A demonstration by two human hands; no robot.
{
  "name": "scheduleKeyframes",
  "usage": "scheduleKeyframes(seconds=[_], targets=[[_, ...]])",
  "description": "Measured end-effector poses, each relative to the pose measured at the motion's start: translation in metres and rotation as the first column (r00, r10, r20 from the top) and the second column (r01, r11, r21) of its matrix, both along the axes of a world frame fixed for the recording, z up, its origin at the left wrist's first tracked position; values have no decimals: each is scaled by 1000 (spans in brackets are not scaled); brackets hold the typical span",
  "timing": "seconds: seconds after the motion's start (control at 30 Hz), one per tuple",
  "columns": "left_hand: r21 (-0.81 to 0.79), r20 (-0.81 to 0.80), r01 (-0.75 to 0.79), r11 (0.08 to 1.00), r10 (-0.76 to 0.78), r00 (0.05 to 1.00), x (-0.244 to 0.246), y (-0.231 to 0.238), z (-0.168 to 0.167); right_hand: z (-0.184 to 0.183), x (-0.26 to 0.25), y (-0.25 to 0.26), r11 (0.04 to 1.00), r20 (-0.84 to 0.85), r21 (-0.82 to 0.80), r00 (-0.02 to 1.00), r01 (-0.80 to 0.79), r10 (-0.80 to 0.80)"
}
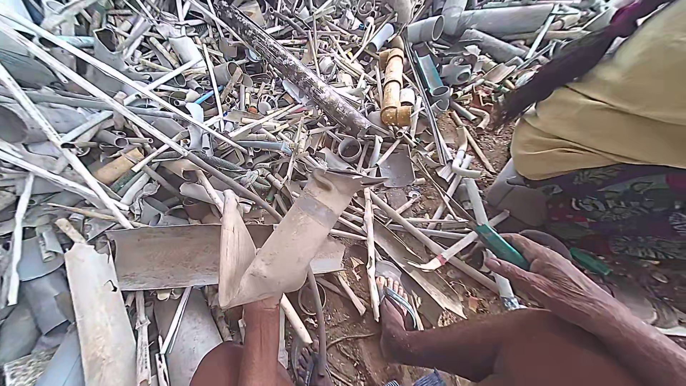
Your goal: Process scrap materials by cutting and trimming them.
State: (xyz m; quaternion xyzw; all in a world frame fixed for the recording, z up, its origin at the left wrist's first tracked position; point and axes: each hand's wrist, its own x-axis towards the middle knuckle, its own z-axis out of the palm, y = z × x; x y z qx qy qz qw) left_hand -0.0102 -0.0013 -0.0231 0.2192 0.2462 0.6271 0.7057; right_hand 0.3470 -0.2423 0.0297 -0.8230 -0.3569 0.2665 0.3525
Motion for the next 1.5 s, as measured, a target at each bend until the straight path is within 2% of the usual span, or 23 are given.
scheduleKeyframes(seconds=[0.03, 0.1, 0.17, 0.23, 0.43, 0.57, 0.77, 0.93, 1.03, 1.1, 1.17, 1.3, 1.5], targets=[[-23, -10, -21, 1000, 20, 1000, 1, -1, -5, 0, 1, 0, 1000, 5, -4, 1000, 0, 0], [-158, -125, -183, 970, 164, 978, 30, -13, 30, -1, 1, 0, 1000, 9, -16, 1000, -3, 3], [-223, -243, -297, 928, 242, 939, 53, -18, 58, -3, 3, 1, 1000, 13, -11, 1000, -2, 3], [-200, -286, -270, 942, 208, 936, 55, -23, 64, -4, 3, 2, 1000, 5, -17, 1000, -2, 2], [-153, -247, -291, 944, 249, 937, 58, -20, 62, -3, 4, 4, 999, 28, -48, 1000, 14, -12], [-235, -154, -332, 913, 303, 941, 56, -7, 58, -5, 6, 3, 998, 20, -62, 1000, 12, -11], [-182, -10, -332, 925, 336, 942, 56, -3, 53, -10, 8, 3, 998, 29, -58, 1000, 3, -2], [-201, 44, -172, 964, 184, 982, 36, -7, 38, -6, 8, 3, 997, 7, -78, 1000, -1, 2], [-361, 52, -95, 928, 122, 991, 35, -5, 44, -7, 10, 2, 995, 4, -98, 1000, 1, 0], [-298, 69, -86, 951, 111, 991, 37, -8, 39, -7, 11, 2, 995, 4, -98, 1000, 12, -11], [-99, 89, -60, 993, 69, 994, 35, -9, 13, -5, 11, 2, 994, 2, -107, 1000, 15, -15], [-228, 9, -91, 969, 96, 995, 42, -10, 24, -3, 9, 1, 990, 18, -140, 1000, 28, -26], [-257, 153, 77, 963, -39, 988, 34, -4, 22, -1, 4, 5, 988, 39, -151, 999, 16, -11]])
